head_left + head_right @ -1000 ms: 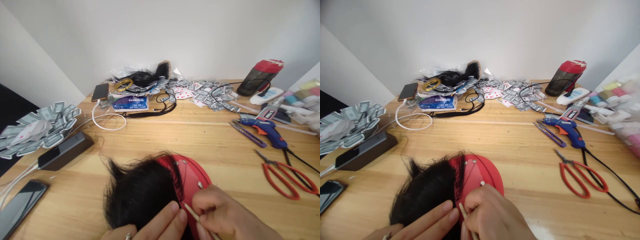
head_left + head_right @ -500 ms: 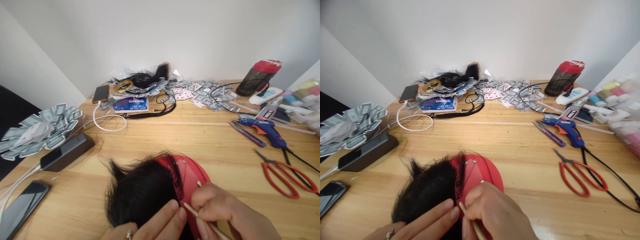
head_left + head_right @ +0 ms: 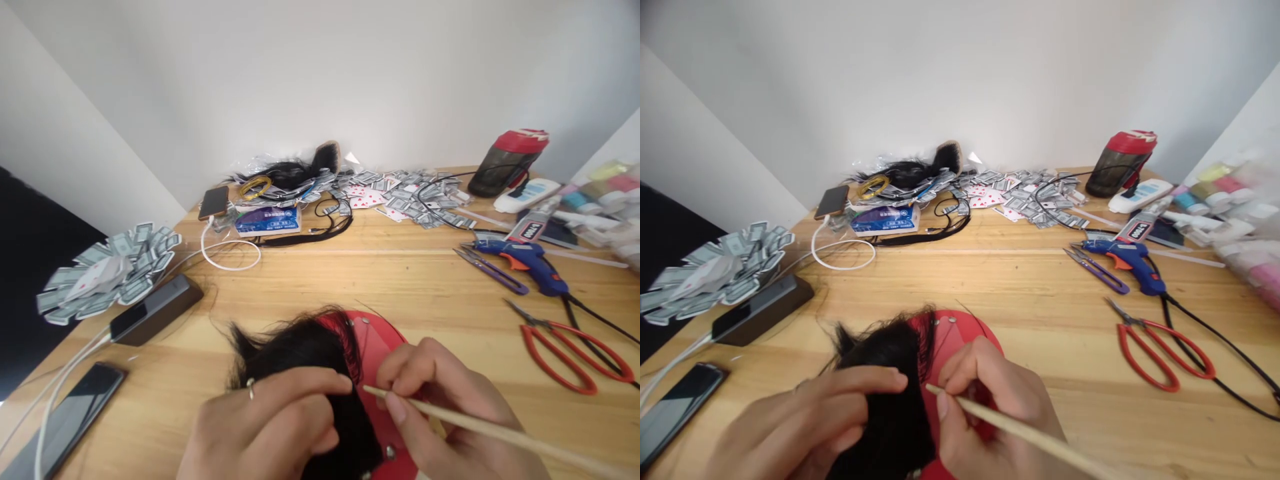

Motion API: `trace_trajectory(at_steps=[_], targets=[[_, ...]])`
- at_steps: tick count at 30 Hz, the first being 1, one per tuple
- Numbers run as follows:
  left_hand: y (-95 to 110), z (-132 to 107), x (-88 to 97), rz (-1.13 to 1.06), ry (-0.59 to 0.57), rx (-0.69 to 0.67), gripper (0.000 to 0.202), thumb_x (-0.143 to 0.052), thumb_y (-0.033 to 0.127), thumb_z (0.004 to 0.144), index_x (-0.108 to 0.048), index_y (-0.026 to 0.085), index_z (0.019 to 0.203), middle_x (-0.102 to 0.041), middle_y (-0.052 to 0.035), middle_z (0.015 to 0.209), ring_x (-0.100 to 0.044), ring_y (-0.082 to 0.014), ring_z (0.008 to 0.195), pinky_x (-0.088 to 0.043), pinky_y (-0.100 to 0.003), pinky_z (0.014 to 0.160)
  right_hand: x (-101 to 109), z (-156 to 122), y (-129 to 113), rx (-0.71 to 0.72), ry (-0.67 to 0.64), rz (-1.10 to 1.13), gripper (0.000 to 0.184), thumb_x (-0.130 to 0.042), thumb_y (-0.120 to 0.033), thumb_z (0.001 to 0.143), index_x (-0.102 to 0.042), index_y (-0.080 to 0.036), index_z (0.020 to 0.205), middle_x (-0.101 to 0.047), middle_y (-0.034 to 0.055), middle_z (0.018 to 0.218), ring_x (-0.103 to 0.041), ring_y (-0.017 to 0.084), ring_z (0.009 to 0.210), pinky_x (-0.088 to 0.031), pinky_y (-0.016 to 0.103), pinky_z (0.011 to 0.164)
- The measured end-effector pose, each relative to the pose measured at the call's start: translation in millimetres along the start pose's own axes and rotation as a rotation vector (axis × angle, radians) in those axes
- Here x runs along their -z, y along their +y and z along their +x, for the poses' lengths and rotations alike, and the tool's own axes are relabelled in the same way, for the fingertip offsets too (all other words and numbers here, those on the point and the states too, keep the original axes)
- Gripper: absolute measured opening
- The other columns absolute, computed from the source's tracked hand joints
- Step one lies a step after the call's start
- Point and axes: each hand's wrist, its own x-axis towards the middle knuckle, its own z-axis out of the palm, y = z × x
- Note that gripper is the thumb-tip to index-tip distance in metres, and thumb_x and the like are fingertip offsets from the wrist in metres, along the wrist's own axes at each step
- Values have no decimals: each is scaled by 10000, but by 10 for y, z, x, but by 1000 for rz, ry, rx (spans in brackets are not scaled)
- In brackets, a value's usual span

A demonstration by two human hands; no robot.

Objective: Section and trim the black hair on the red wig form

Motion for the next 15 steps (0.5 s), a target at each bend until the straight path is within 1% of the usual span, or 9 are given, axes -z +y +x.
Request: trace_trajectory(at_steps=[1,2,4,7,10,13,15], targets=[[27,72,81,24,-23,51,178,-410,196,1029,-550,224,922,-756,17,927,-723,-66,720,-538,-110,635,6,12,12,8,-8,3,175,-561,-118,871,-519,-272,797,-623,-57,689,-562,100,505,-424,184,458],[53,139,151,17,-37,38,195,-427,183,1014,-556,224,873,-724,31,838,-688,-64,658,-516,-117,589,11,21,25,14,-18,3,168,-563,-127,875,-520,-265,789,-618,-55,679,-563,102,516,-424,187,468],[95,247,234,-7,-142,97,242,-441,176,997,-541,220,781,-652,48,710,-626,-78,606,-484,-142,571,17,33,41,-3,-32,7,158,-551,-153,889,-522,-252,769,-606,-49,666,-545,107,523,-418,200,484],[106,348,237,-48,-358,222,269,-449,169,987,-528,210,734,-589,60,630,-544,-80,534,-403,-162,510,19,44,21,-122,-48,48,171,-523,-196,899,-524,-236,732,-577,-40,654,-504,112,531,-390,216,494],[97,422,202,-26,-529,331,243,-434,180,987,-548,211,774,-559,60,619,-506,-91,510,-350,-195,503,18,57,-17,-222,-67,118,165,-529,-234,887,-528,-229,723,-543,-43,647,-466,115,538,-367,227,497],[127,500,209,9,-653,381,221,-423,180,985,-544,211,802,-534,55,619,-521,-103,531,-329,-206,516,20,72,-4,-244,-79,176,160,-530,-252,890,-526,-228,732,-544,-37,667,-470,121,561,-376,232,515],[166,544,229,58,-696,386,225,-425,183,982,-524,209,782,-526,49,618,-536,-112,546,-314,-210,514,19,82,33,-223,-90,195,164,-537,-260,893,-523,-227,734,-532,-39,661,-463,121,556,-366,228,503]])
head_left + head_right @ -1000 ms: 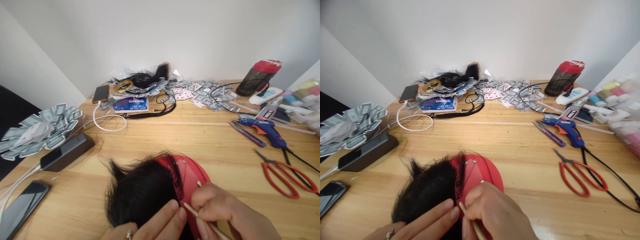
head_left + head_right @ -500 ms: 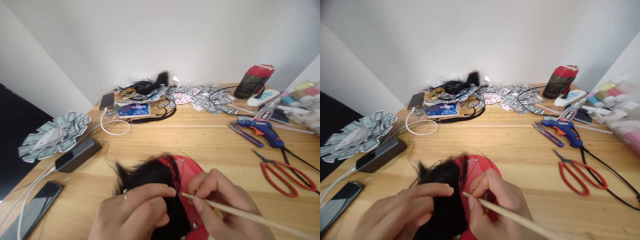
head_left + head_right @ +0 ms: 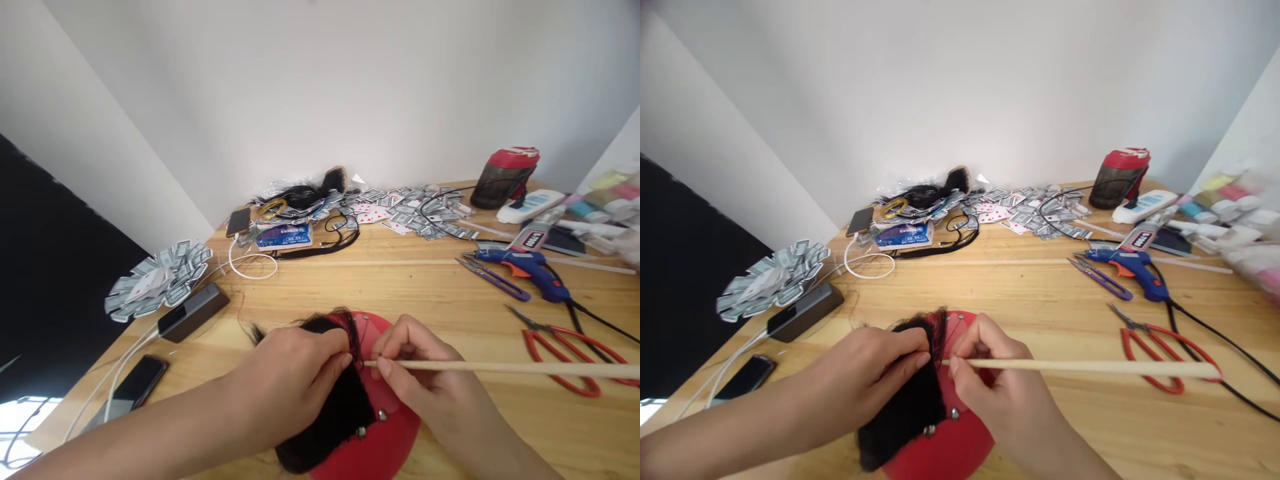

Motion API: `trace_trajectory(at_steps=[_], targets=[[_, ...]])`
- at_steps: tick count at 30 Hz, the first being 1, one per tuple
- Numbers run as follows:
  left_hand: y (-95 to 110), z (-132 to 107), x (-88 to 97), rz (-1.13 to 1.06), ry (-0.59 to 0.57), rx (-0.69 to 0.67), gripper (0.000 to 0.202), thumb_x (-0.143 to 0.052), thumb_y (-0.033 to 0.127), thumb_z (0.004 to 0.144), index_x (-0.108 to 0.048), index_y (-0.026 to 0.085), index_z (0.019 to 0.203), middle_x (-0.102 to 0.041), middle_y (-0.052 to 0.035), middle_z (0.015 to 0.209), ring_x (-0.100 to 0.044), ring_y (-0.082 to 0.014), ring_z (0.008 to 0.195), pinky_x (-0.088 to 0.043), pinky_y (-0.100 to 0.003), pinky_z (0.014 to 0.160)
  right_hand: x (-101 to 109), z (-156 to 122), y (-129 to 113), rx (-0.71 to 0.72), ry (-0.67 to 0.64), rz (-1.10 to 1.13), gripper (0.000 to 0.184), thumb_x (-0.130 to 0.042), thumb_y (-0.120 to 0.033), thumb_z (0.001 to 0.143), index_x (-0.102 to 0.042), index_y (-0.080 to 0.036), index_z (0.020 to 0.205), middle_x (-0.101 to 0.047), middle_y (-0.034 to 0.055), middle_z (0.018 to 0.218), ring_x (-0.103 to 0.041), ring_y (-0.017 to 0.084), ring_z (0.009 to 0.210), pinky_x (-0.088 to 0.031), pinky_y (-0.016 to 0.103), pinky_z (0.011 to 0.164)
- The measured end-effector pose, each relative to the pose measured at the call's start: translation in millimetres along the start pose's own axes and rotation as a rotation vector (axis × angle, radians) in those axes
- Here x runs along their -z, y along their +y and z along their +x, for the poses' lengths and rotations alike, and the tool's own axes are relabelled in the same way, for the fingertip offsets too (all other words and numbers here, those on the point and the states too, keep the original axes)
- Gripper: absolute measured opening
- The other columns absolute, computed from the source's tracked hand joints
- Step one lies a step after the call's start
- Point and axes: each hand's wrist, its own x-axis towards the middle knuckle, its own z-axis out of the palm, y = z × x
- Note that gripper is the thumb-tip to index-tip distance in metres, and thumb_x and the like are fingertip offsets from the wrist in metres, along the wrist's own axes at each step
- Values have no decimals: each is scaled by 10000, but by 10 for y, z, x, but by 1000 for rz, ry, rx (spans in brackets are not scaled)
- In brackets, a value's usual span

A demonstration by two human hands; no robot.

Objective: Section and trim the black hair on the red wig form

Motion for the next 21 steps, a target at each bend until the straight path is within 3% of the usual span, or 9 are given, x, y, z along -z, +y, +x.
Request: trace_trajectory(at_steps=[9,16,21], targets=[[64,-25,46,379,-11,-124,182,-453,142,940,-515,208,782,-675,-5,685,-658,-194,576,-334,-251,486,-1,27,-31,-35,-28,57,207,-583,-313,890,-493,-214,732,-453,-58,615,-394,108,530,-293,222,487],[102,-32,51,588,-2,-228,187,-500,41,831,-539,222,807,-654,19,647,-621,-203,476,-225,-302,393,-10,32,33,-14,-61,169,189,-561,-309,939,-481,-218,795,-418,-76,626,-347,103,538,-269,217,489],[115,-62,-35,722,62,-346,136,-546,71,817,-553,206,832,-627,5,668,-577,-191,469,-215,-312,397,-19,46,61,-36,-68,222,199,-571,-345,947,-487,-219,818,-439,-77,629,-364,99,527,-265,215,484]])
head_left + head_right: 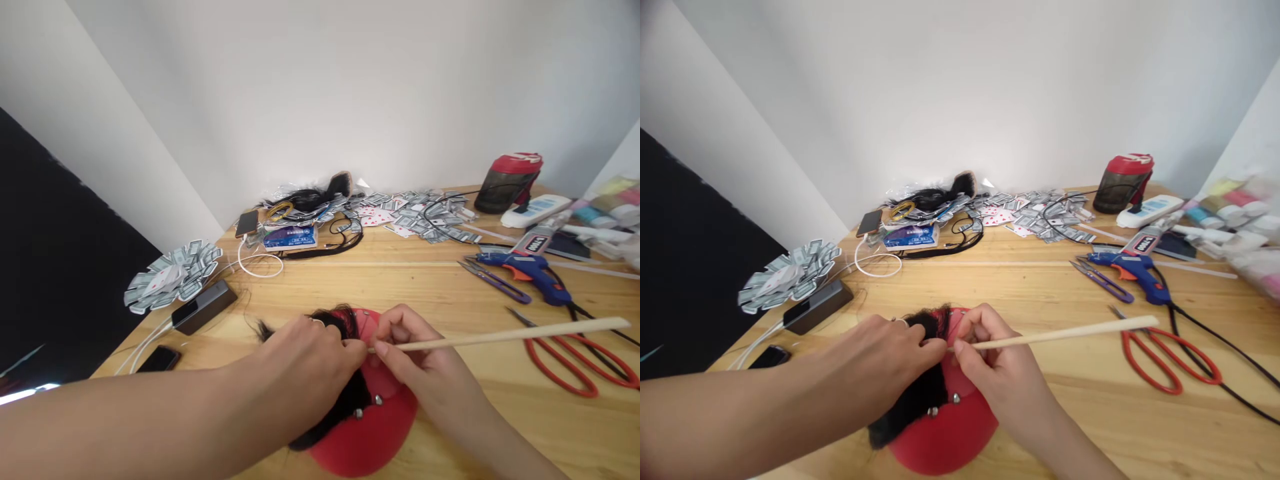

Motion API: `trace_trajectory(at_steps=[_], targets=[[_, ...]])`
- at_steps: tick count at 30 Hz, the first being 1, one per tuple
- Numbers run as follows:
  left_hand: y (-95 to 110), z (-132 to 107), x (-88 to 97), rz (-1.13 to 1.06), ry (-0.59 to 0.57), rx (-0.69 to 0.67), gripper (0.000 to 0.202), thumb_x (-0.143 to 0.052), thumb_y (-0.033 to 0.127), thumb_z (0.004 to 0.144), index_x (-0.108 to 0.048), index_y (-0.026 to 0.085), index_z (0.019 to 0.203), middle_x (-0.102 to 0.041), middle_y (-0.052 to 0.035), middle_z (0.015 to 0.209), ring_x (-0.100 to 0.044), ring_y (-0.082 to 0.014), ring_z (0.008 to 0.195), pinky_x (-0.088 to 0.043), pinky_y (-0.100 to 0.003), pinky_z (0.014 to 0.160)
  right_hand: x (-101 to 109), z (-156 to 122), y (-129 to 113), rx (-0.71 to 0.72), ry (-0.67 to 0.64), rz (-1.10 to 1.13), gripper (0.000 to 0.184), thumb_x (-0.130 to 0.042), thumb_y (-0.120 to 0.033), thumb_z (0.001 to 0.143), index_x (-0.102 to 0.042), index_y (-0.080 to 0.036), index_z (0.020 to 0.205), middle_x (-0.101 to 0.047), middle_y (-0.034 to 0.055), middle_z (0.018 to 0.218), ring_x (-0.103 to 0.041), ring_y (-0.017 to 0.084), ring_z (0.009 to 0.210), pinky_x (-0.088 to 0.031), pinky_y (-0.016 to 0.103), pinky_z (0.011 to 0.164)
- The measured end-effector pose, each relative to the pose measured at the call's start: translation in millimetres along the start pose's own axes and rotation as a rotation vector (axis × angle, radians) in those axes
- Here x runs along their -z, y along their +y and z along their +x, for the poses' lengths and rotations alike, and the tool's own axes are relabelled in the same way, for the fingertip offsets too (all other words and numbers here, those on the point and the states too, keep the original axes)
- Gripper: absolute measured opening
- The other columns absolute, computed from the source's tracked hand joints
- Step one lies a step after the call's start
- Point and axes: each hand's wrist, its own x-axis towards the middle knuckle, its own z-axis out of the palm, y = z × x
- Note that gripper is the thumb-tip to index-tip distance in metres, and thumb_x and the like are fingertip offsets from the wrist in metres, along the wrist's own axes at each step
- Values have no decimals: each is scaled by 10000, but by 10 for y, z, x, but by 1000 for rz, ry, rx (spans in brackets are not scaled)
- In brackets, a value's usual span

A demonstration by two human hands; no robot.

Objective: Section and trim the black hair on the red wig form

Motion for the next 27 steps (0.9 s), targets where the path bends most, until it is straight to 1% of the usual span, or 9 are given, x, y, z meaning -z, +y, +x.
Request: trace_trajectory(at_steps=[6,10,13,15,19,21,22,25,27], targets=[[27,-9,20,41,-3,6,130,-546,83,875,-552,208,841,-629,-6,697,-559,-189,493,-210,-325,417,-4,15,-32,2,15,45,207,-620,-326,912,-489,-217,793,-443,-86,597,-347,89,500,-262,209,467],[-28,-75,55,62,2,-72,121,-555,97,904,-539,209,864,-613,-5,734,-556,-181,543,-227,-323,439,-6,13,-64,-27,12,63,220,-636,-344,892,-488,-213,794,-475,-78,609,-382,88,509,-301,210,482],[-84,-142,32,59,14,-109,134,-552,76,906,-528,207,890,-603,-1,761,-548,-179,580,-265,-318,455,-5,7,-78,-47,11,65,233,-647,-357,879,-485,-213,794,-451,-87,599,-381,87,509,-306,211,488],[-126,-191,-18,43,58,-142,140,-518,56,913,-531,196,916,-598,-4,781,-541,-178,612,-309,-313,471,-2,0,-81,-35,8,72,228,-641,-352,888,-485,-212,797,-441,-90,600,-369,84,510,-293,210,489],[-206,-297,-175,-25,212,-191,216,-394,37,941,-553,183,956,-625,-27,867,-524,-177,648,-371,-303,499,2,-17,-87,-45,12,43,239,-618,-385,916,-491,-214,809,-503,-64,643,-359,89,527,-286,219,498],[-229,-335,-257,-129,285,-168,258,-356,31,943,-559,190,952,-661,-44,981,-548,-165,661,-405,-290,533,4,-22,-92,-63,28,0,247,-624,-406,913,-499,-218,813,-525,-50,652,-383,102,545,-304,226,509],[-234,-343,-295,-222,320,-146,261,-355,31,942,-560,193,943,-671,-51,1048,-575,-154,682,-429,-277,563,6,-23,-94,-68,33,-16,247,-628,-410,912,-502,-219,817,-527,-46,649,-396,108,555,-314,228,516],[-233,-321,-393,-622,395,-113,230,-392,36,946,-557,195,925,-677,-67,1202,-669,-128,830,-490,-222,678,16,-23,-104,-77,25,-39,233,-617,-406,920,-512,-217,833,-547,-40,666,-397,104,557,-324,224,517],[-226,-277,-450,-872,429,-140,206,-418,50,959,-559,192,912,-696,-81,1208,-692,-132,944,-511,-215,771,23,-24,-118,-77,15,-67,226,-607,-403,923,-514,-217,834,-549,-40,672,-393,99,543,-319,222,505]])
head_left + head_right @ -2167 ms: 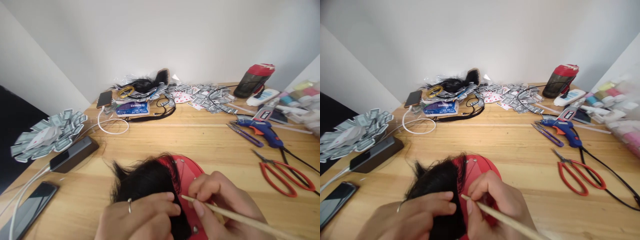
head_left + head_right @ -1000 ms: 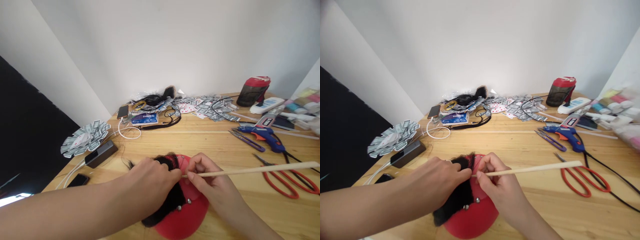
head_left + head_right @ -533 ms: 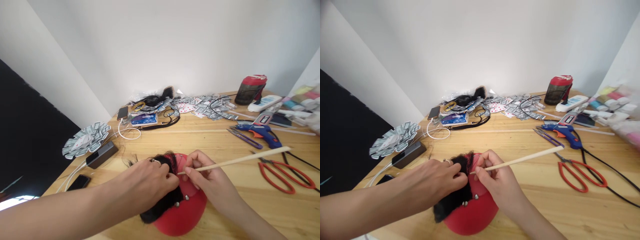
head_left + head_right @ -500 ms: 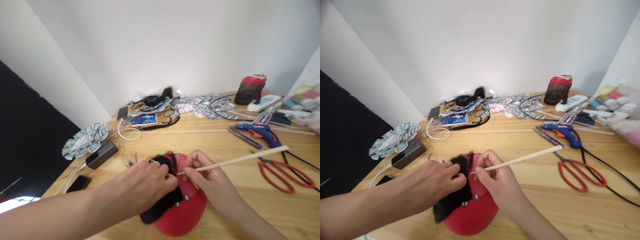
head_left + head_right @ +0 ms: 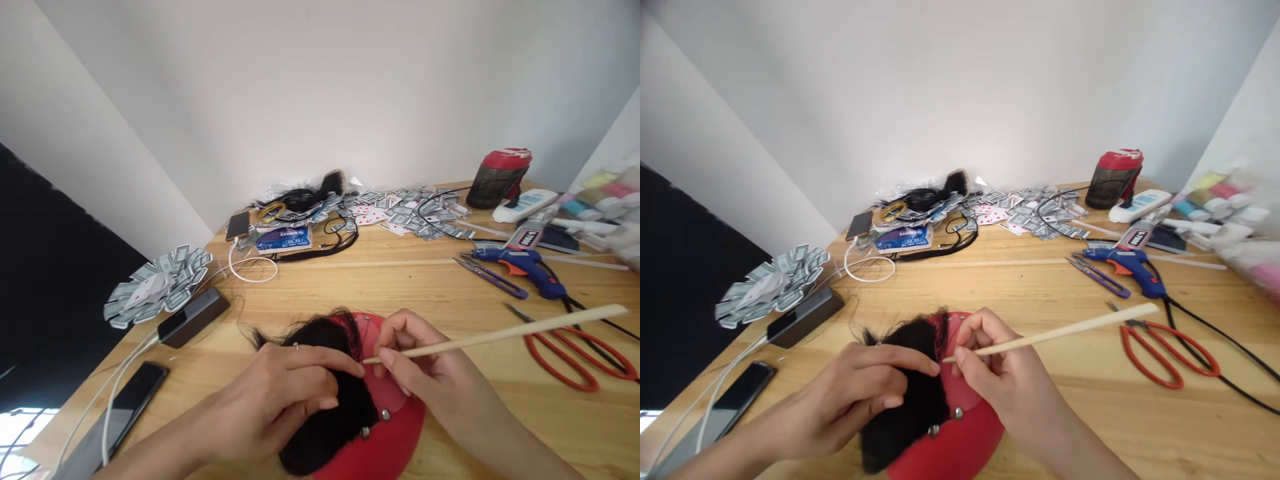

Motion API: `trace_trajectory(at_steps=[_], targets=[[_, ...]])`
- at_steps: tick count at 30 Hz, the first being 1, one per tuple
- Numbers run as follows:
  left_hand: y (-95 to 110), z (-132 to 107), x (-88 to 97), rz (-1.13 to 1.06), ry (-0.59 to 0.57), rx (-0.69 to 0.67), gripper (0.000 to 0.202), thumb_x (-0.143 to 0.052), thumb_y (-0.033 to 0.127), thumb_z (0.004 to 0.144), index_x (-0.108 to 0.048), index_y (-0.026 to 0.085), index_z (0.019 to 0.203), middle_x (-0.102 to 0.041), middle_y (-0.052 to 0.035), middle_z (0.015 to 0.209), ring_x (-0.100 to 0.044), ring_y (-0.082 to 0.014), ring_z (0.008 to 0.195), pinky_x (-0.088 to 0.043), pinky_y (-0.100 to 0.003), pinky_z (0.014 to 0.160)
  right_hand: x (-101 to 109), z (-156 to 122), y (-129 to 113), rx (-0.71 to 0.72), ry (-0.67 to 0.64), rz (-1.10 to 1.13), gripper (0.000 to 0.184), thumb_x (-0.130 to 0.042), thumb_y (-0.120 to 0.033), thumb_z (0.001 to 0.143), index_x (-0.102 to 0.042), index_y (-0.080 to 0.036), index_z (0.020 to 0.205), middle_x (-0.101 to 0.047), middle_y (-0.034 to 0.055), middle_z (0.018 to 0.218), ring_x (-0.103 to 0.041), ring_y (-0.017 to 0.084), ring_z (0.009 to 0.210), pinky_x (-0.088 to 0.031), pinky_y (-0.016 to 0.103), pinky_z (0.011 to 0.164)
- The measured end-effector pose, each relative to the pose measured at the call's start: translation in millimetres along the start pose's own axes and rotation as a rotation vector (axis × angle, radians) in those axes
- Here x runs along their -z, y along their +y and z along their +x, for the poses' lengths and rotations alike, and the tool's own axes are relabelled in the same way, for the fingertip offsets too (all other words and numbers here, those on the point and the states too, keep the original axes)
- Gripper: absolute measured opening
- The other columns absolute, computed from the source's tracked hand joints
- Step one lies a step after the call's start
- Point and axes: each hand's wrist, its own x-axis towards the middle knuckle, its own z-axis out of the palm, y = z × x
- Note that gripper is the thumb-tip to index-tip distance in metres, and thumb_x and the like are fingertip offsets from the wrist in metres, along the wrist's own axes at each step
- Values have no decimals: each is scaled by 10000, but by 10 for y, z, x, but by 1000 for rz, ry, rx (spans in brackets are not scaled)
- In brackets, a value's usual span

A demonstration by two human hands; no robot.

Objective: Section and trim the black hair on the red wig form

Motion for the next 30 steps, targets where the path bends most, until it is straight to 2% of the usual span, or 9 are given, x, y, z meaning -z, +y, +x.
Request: trace_trajectory(at_steps=[2,4,7,13,18,24,30], targets=[[-45,20,-49,-157,55,-5,195,-428,89,981,-567,188,885,-733,-94,1133,-702,-144,964,-518,-233,812,8,-6,-20,6,-1,-62,214,-605,-390,916,-513,-222,821,-541,-42,660,-415,106,548,-327,226,503],[-78,33,-89,-225,109,3,203,-430,147,1002,-586,186,878,-757,-97,1054,-713,-151,924,-524,-243,800,15,-15,-42,15,2,-147,195,-600,-368,909,-519,-226,802,-528,-43,634,-437,116,557,-340,231,508],[-94,36,-126,-252,152,23,229,-423,211,1023,-620,187,909,-769,-82,1006,-717,-140,886,-528,-235,788,22,-29,-62,19,6,-238,171,-572,-347,910,-536,-229,791,-541,-37,610,-448,120,543,-342,234,500],[-91,40,-147,-296,186,35,280,-402,259,1039,-638,176,911,-767,-77,966,-709,-132,878,-526,-221,782,41,-31,-8,47,-33,-270,116,-561,-273,892,-546,-233,783,-577,-40,611,-524,125,525,-385,232,497],[-105,21,-167,-323,193,54,257,-417,243,1034,-638,181,919,-763,-75,953,-702,-135,865,-515,-222,772,36,-62,73,66,51,-309,93,-573,-213,853,-572,-237,764,-565,-45,574,-503,124,486,-373,234,473],[-140,11,-195,-340,211,43,250,-419,234,1035,-642,175,939,-755,-76,942,-704,-132,875,-516,-209,767,-2,-80,149,256,109,-339,139,-546,-161,875,-536,-231,755,-592,-11,651,-549,128,504,-399,239,459],[-207,5,-234,-379,227,41,239,-427,240,1034,-639,179,942,-749,-71,953,-703,-135,887,-514,-205,787,-72,-62,174,478,162,-458,180,-490,-96,890,-490,-256,808,-592,-31,662,-554,110,522,-429,211,486]])
